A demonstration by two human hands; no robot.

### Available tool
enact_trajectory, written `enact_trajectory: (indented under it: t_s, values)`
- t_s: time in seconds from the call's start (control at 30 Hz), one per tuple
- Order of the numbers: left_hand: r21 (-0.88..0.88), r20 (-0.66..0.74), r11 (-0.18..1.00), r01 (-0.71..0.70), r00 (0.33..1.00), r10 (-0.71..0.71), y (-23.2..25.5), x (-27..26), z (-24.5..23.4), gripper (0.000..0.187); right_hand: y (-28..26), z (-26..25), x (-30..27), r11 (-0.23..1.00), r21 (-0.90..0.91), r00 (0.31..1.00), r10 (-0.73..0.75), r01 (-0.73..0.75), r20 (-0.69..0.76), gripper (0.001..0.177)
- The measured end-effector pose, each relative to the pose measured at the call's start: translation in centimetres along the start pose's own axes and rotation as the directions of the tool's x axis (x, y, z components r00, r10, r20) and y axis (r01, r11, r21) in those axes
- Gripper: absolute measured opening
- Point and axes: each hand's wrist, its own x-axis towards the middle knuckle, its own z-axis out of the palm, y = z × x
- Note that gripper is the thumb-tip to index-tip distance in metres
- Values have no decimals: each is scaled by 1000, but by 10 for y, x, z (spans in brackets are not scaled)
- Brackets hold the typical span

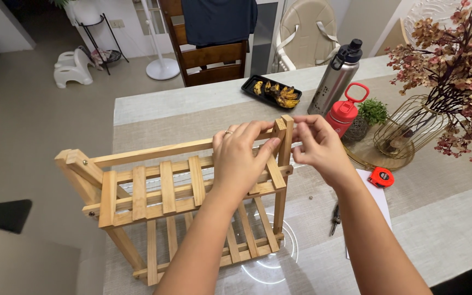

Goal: The person assembles a small wooden two-tier rack on a dining table. They align the side frames, insert slats, and secure joints by hand, repeatedly checking fit and stability.

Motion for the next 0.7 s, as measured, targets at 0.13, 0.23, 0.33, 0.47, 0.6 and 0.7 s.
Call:
enact_trajectory:
  t_s: [0.13, 0.23, 0.33, 0.47, 0.6, 0.7]
  values:
    - [-7, 0, 1000, -4, 1000, 4, -1, 0, -1, 30, -4, 3, -1, 1000, -20, 999, -14, 14, 32, 17]
    - [-2, 9, 1000, 7, 1000, -7, 0, -2, 0, 29, -6, 2, 4, 999, -46, 999, 7, -5, 45, 17]
    - [5, 13, 1000, 9, 1000, -9, 1, 0, -1, 30, -8, -1, 5, 1000, -21, 997, 19, -17, 78, 18]
    - [1, -2, 1000, 0, 1000, 0, -1, 0, -1, 31, -5, -2, 3, 997, -73, 997, 1, 5, 72, 17]
    - [0, 6, 1000, 13, 1000, -13, -2, -2, 0, 31, -2, -6, 7, 992, -124, 998, 22, -16, 54, 18]
    - [21, 8, 1000, 12, 1000, -12, -2, 0, 1, 31, -2, -6, 8, 986, -166, 996, 28, -14, 86, 22]
